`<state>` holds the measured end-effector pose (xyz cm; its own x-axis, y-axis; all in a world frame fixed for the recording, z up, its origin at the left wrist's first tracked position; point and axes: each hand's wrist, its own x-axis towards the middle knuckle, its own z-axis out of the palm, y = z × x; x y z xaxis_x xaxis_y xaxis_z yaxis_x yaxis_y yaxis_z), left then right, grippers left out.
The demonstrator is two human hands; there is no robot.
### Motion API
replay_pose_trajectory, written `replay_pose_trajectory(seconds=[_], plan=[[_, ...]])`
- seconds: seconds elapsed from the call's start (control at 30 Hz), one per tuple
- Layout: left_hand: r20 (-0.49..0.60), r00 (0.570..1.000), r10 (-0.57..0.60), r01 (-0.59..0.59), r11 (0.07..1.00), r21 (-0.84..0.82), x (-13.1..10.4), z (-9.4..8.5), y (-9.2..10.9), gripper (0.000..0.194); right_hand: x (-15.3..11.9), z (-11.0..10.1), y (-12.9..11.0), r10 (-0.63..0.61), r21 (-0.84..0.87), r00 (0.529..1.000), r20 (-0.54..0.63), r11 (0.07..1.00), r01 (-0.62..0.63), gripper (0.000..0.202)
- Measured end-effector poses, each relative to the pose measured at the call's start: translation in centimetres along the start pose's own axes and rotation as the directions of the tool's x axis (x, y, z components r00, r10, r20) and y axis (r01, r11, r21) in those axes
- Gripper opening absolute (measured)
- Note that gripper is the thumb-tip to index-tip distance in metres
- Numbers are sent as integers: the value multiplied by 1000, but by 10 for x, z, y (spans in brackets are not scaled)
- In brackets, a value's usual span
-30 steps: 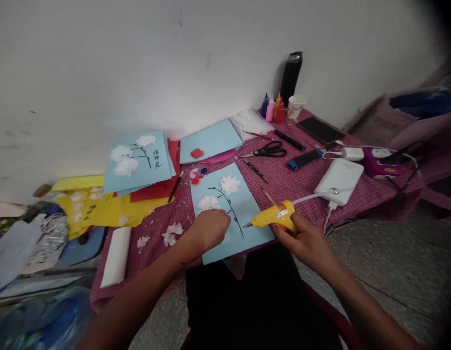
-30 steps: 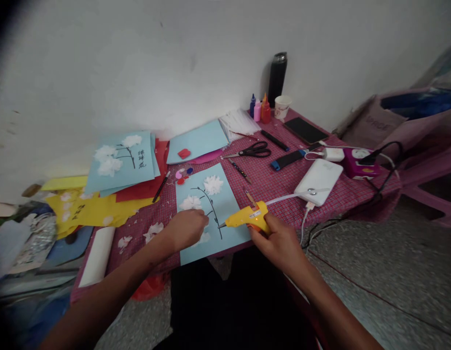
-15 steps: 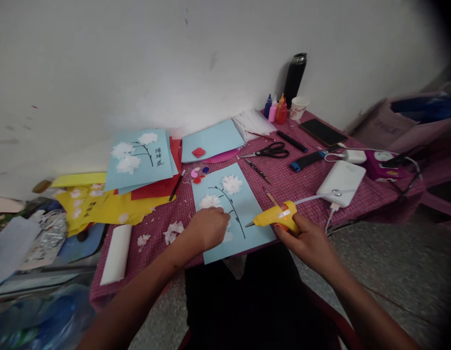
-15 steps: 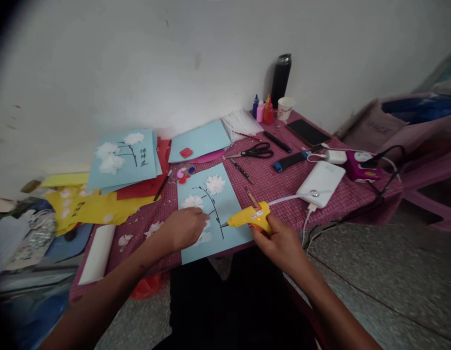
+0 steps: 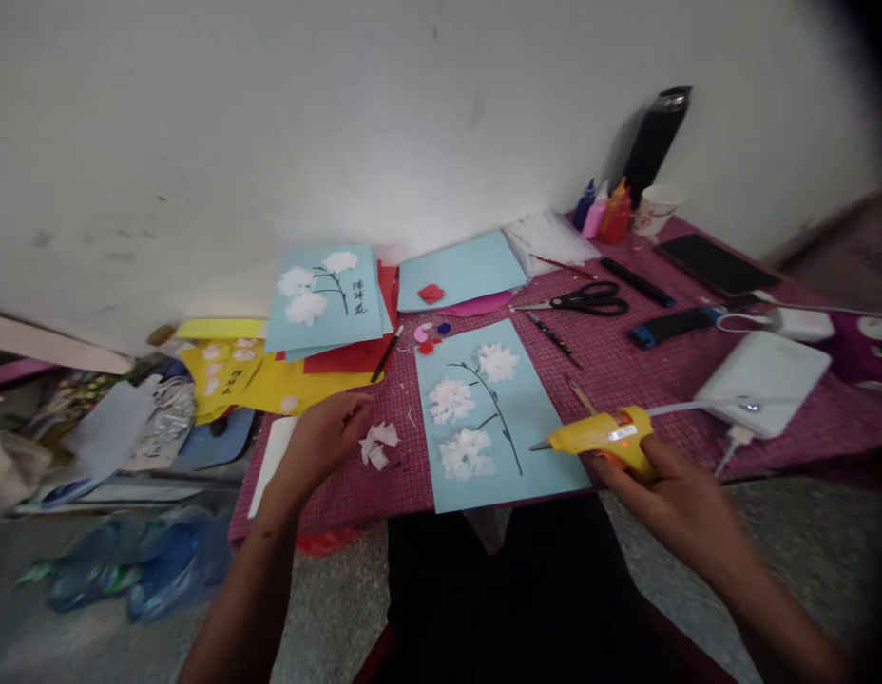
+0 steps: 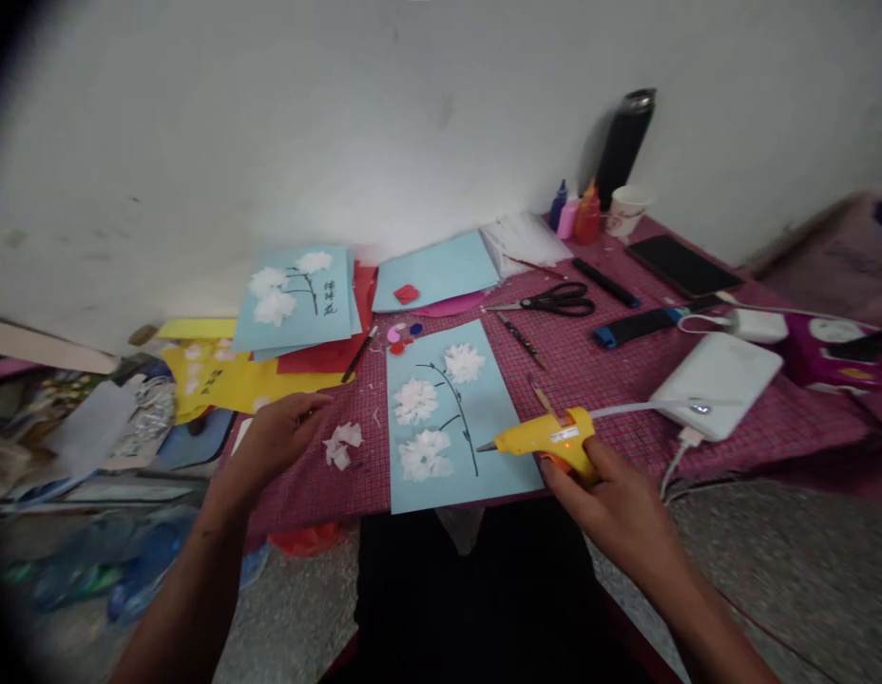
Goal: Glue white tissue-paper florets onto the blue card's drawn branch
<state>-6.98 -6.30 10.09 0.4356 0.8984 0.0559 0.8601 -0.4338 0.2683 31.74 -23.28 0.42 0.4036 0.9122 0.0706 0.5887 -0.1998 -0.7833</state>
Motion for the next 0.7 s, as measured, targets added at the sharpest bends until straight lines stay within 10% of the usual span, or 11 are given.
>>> replay_pose_trajectory(seconds=[0.7], plan=[[145, 988, 60, -74, 993, 95, -17, 57, -12, 26, 17, 11, -2, -10, -47, 1000, -9, 999, 10, 40]])
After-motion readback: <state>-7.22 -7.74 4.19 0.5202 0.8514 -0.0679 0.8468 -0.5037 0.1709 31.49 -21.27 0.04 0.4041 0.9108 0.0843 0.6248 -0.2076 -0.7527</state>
